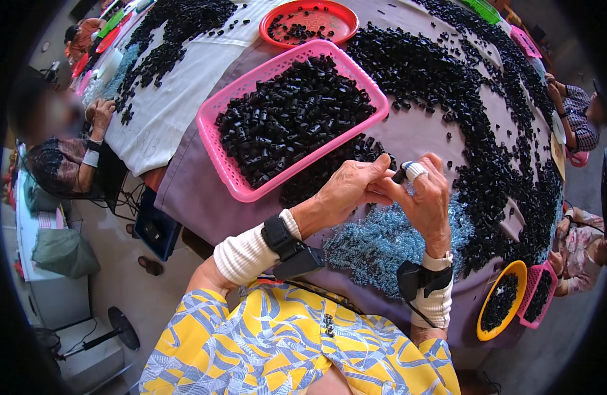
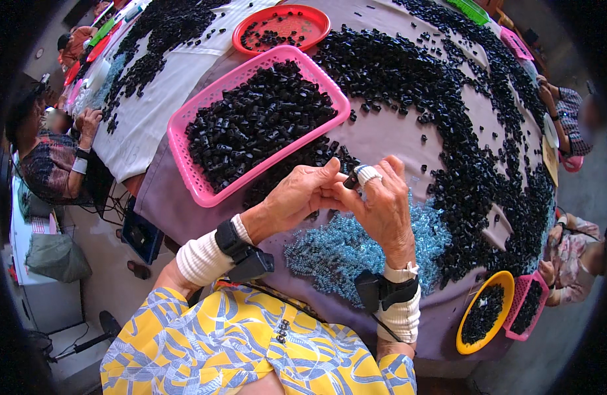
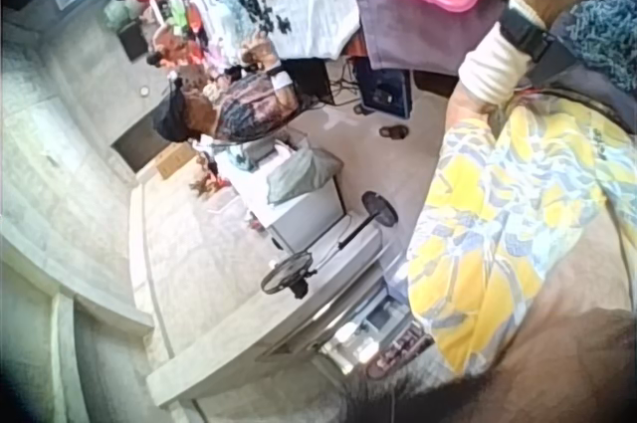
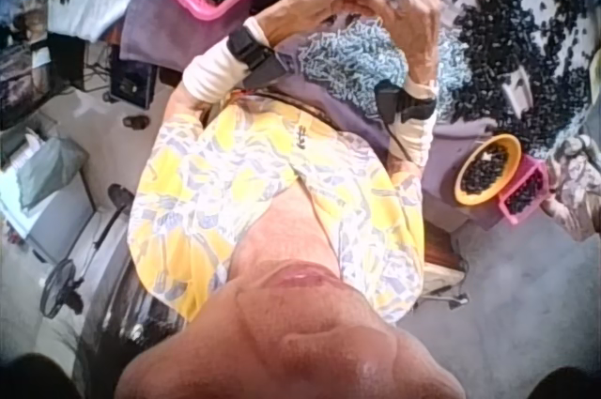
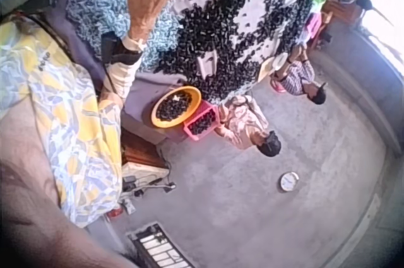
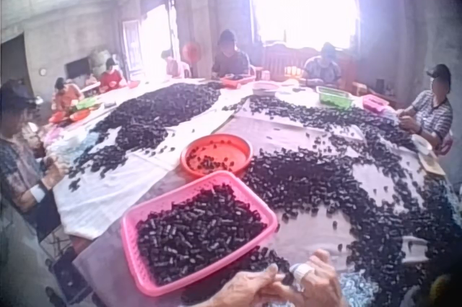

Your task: Manually assembling small black plastic components by joining multiple pieces together.

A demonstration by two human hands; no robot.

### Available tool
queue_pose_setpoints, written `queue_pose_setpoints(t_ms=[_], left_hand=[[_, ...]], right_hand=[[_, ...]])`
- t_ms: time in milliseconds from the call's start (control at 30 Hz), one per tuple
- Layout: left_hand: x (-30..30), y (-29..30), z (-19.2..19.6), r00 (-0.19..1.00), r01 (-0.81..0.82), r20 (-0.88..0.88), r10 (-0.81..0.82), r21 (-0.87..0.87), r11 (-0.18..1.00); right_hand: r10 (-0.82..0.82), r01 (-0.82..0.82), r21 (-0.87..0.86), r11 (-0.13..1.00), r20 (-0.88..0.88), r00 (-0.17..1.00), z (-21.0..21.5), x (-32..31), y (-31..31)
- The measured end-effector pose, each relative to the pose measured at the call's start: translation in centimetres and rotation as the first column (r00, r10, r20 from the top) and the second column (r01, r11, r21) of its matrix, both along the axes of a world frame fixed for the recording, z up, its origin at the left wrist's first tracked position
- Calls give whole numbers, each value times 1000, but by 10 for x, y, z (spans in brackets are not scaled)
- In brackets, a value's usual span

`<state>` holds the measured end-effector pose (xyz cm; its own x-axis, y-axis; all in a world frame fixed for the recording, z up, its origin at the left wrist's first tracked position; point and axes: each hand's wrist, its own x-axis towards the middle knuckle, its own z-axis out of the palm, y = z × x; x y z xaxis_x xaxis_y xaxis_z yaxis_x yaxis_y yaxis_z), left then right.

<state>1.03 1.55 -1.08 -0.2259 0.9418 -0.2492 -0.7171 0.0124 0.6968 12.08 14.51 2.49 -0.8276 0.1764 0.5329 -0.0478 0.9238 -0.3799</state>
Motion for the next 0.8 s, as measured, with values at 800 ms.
queue_pose_setpoints(t_ms=[800], left_hand=[[-56, -28, 23, 875, -484, -34, 483, -30, 874]], right_hand=[[-201, 211, -30, 977, 207, 957, -21, 24, 39]])
